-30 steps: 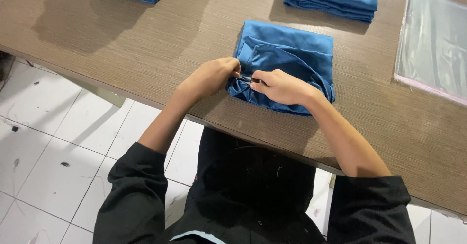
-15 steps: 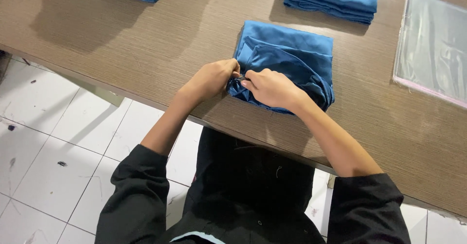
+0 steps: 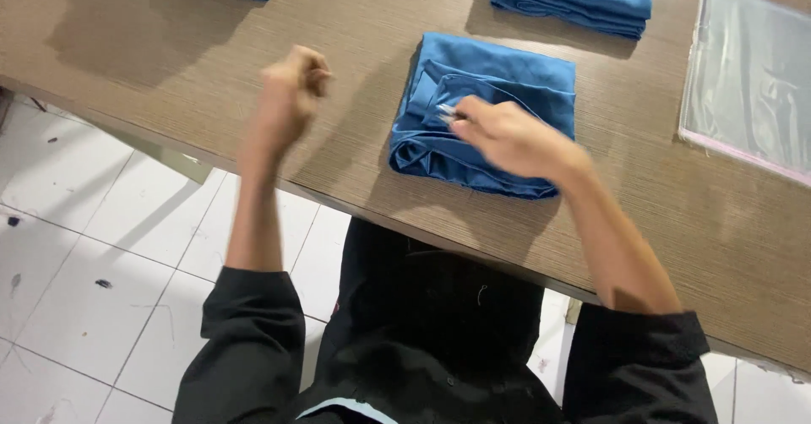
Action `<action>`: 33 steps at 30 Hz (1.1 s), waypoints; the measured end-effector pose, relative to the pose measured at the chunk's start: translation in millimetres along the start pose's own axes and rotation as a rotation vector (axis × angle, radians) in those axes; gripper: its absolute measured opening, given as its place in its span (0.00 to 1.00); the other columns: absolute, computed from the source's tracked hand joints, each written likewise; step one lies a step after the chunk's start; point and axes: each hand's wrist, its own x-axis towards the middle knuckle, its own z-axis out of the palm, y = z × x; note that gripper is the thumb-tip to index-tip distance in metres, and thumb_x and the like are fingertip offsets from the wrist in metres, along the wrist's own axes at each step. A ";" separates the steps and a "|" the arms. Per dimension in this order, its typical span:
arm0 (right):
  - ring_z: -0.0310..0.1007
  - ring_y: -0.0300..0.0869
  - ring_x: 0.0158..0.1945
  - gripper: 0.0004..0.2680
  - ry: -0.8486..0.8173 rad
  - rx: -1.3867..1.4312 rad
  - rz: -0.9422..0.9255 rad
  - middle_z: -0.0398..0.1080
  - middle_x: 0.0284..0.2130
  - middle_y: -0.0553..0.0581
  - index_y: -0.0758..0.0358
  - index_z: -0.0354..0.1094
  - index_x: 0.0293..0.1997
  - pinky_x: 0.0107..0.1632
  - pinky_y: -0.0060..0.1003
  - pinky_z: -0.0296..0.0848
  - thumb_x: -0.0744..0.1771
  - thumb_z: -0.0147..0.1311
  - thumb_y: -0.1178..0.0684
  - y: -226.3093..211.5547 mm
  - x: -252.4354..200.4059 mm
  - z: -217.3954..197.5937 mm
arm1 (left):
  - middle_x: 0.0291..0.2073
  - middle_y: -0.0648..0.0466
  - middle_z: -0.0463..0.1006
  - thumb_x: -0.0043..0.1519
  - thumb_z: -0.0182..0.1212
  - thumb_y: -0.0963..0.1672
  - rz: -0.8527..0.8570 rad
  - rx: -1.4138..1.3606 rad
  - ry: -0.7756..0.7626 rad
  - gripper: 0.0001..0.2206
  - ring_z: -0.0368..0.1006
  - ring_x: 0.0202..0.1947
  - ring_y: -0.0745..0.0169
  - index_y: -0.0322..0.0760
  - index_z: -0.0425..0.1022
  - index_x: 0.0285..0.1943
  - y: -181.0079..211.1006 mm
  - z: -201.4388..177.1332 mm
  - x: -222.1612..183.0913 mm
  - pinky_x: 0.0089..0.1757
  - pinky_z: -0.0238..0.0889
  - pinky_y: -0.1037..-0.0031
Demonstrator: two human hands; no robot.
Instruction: Trimming loose threads from folded blue fabric items using small snips on a work table in a factory setting.
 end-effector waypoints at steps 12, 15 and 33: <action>0.71 0.49 0.31 0.21 0.065 -0.349 0.175 0.73 0.23 0.59 0.53 0.64 0.57 0.39 0.40 0.65 0.63 0.63 0.36 66.2 -64.8 -7.5 | 0.76 0.27 0.41 0.68 0.76 0.40 -0.157 0.717 0.221 0.23 0.28 0.74 0.22 0.21 0.71 0.68 -6.1 -49.5 -82.8 0.69 0.32 0.33; 0.70 0.49 0.33 0.21 0.077 -0.398 0.220 0.72 0.24 0.58 0.48 0.62 0.57 0.39 0.42 0.65 0.63 0.63 0.36 69.9 -73.6 -0.7 | 0.59 0.32 0.74 0.61 0.68 0.34 0.233 0.269 0.079 0.18 0.69 0.63 0.36 0.20 0.70 0.59 19.9 1.6 -67.0 0.64 0.59 0.57; 0.78 0.47 0.29 0.17 0.465 -0.378 -0.268 0.74 0.24 0.55 0.48 0.67 0.55 0.36 0.41 0.75 0.63 0.66 0.45 96.9 -73.4 46.4 | 0.43 0.59 0.72 0.69 0.58 0.46 0.708 0.477 0.028 0.05 0.69 0.49 0.61 0.48 0.77 0.48 51.4 132.3 -45.0 0.52 0.56 0.69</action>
